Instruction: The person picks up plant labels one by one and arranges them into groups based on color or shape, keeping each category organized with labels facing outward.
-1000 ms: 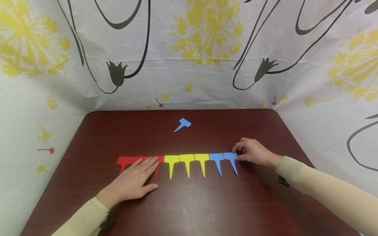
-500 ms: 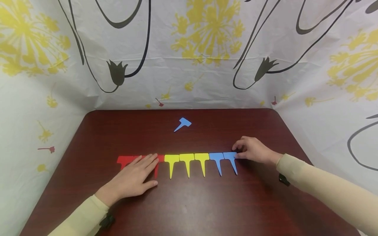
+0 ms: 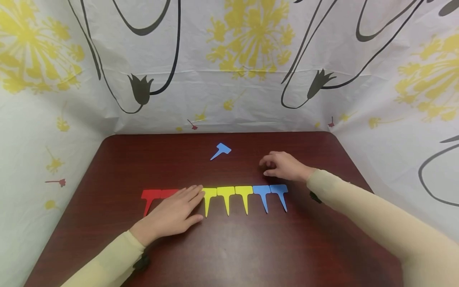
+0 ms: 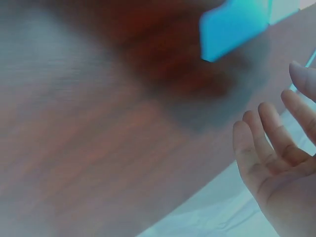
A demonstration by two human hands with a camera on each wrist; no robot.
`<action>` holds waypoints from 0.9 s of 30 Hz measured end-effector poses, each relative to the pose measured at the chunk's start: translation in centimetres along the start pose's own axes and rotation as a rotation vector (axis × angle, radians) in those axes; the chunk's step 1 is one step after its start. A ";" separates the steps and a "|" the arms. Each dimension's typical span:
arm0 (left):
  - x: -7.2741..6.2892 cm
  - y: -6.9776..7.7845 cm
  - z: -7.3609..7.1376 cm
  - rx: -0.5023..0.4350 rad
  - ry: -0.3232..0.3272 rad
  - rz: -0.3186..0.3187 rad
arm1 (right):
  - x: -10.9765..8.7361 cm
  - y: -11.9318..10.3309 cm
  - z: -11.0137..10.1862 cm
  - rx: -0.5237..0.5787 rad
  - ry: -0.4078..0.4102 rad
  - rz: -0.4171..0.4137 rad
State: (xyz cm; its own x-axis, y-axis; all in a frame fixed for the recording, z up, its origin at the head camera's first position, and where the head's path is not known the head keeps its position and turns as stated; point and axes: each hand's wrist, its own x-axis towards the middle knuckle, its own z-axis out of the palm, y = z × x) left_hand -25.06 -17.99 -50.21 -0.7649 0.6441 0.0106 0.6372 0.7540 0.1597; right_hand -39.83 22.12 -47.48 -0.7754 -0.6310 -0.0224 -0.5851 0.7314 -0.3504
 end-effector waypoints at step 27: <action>1.6 0.5 0.6 0.035 -0.051 0.025 | 13.9 -7.2 3.6 -0.362 0.066 -0.290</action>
State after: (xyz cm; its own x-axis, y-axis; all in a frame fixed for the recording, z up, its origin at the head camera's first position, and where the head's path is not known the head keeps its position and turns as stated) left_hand -25.91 -16.56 -50.72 -0.7433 0.6680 -0.0363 0.6598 0.7410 0.1252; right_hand -45.53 7.19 -48.65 -0.5742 -0.8135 0.0923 -0.8160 0.5778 0.0160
